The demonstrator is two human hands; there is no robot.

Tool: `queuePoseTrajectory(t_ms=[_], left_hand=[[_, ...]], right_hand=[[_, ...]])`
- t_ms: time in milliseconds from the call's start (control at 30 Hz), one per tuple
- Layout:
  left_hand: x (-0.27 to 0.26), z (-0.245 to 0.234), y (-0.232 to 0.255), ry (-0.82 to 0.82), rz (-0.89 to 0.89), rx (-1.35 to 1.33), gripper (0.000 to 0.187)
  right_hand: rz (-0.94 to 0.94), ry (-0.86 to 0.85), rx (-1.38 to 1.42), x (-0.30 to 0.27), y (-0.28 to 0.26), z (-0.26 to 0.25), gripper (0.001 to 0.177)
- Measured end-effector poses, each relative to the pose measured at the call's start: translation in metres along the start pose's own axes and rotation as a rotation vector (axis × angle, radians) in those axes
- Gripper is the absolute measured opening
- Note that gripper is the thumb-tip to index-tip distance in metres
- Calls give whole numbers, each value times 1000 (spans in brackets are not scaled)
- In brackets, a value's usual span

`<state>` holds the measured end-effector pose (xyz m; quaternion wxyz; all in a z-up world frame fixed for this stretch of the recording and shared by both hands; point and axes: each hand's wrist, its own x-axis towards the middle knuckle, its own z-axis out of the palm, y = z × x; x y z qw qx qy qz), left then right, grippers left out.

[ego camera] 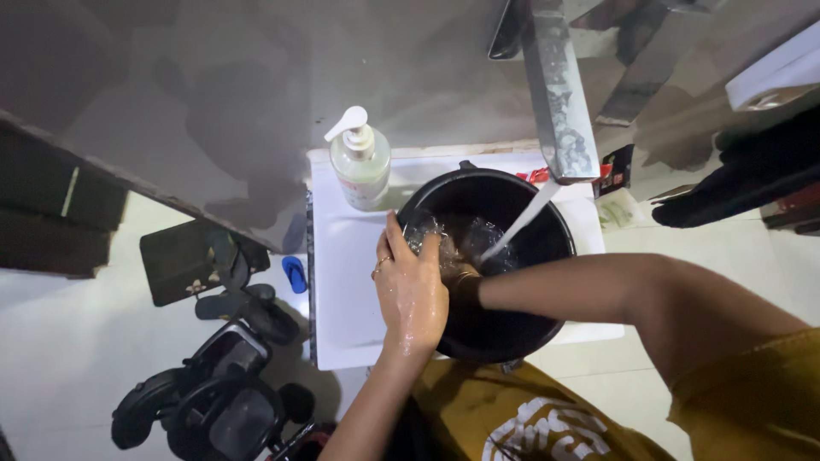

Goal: The person washes a cloth by hand in a bucket under a running faucet, retrieves a bottle of liquid from a kitchen cabinet, and pours it into the bucket to continue scrubbing the cloth.

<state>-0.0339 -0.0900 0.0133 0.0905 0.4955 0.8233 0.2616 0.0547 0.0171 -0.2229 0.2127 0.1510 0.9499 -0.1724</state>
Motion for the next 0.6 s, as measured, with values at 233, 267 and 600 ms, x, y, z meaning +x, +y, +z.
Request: queuePoseTrajectory(t_ms=[233, 267, 600], left_hand=[[-12, 10, -1, 50, 47, 67, 42], [-13, 11, -1, 99, 88, 149, 41], [-23, 41, 0, 257, 292, 437, 46]], right_hand=[[106, -252, -337, 15, 39, -44, 51], [178, -262, -29, 5, 43, -59, 63], [384, 119, 69, -172, -6, -186, 38]])
